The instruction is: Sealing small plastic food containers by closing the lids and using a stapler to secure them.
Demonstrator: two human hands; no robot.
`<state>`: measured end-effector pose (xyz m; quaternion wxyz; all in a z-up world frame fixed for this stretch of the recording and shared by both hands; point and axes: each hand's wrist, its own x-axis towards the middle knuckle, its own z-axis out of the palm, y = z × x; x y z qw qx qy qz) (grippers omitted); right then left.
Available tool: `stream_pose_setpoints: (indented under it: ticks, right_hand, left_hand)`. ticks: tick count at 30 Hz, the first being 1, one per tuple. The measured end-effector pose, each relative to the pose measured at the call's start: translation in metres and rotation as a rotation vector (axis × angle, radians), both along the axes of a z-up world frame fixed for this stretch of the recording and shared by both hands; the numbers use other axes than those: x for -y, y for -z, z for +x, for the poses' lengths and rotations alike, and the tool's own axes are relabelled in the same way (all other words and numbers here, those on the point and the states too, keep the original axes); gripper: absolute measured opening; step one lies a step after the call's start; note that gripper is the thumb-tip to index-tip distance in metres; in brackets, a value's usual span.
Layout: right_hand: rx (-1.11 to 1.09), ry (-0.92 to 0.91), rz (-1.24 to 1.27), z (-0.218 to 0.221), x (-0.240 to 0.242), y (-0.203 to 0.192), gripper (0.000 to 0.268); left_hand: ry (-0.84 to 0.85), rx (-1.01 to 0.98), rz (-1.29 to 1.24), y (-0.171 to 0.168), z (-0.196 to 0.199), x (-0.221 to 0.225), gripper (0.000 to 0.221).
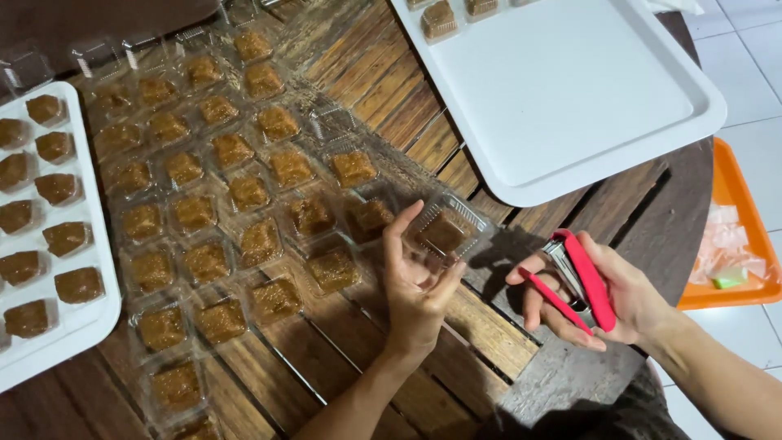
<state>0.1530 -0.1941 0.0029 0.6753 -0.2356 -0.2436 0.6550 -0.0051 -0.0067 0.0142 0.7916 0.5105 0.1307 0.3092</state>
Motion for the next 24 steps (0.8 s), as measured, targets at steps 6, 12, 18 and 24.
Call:
stream_pose_setpoints:
  ticks: [6, 12, 18, 24]
  right_hand:
    - [-0.099, -0.02, -0.039, 0.007, 0.007, 0.018, 0.079]
    - [-0.129, 0.044, -0.109, 0.01, 0.008, 0.019, 0.072]
    - [-0.131, 0.13, -0.254, 0.012, 0.01, 0.021, 0.073]
    - [-0.082, 0.156, -0.095, -0.001, -0.005, -0.006, 0.045]
  left_hand:
    - [0.039, 0.049, 0.044, 0.006, -0.001, 0.0, 0.079]
    - [0.107, -0.019, -0.023, 0.006, -0.003, -0.001, 0.077]
    - [0.098, -0.001, -0.068, 0.009, -0.001, -0.001, 0.074]
    - [0.084, -0.009, -0.039, 0.012, 0.001, 0.0, 0.074]
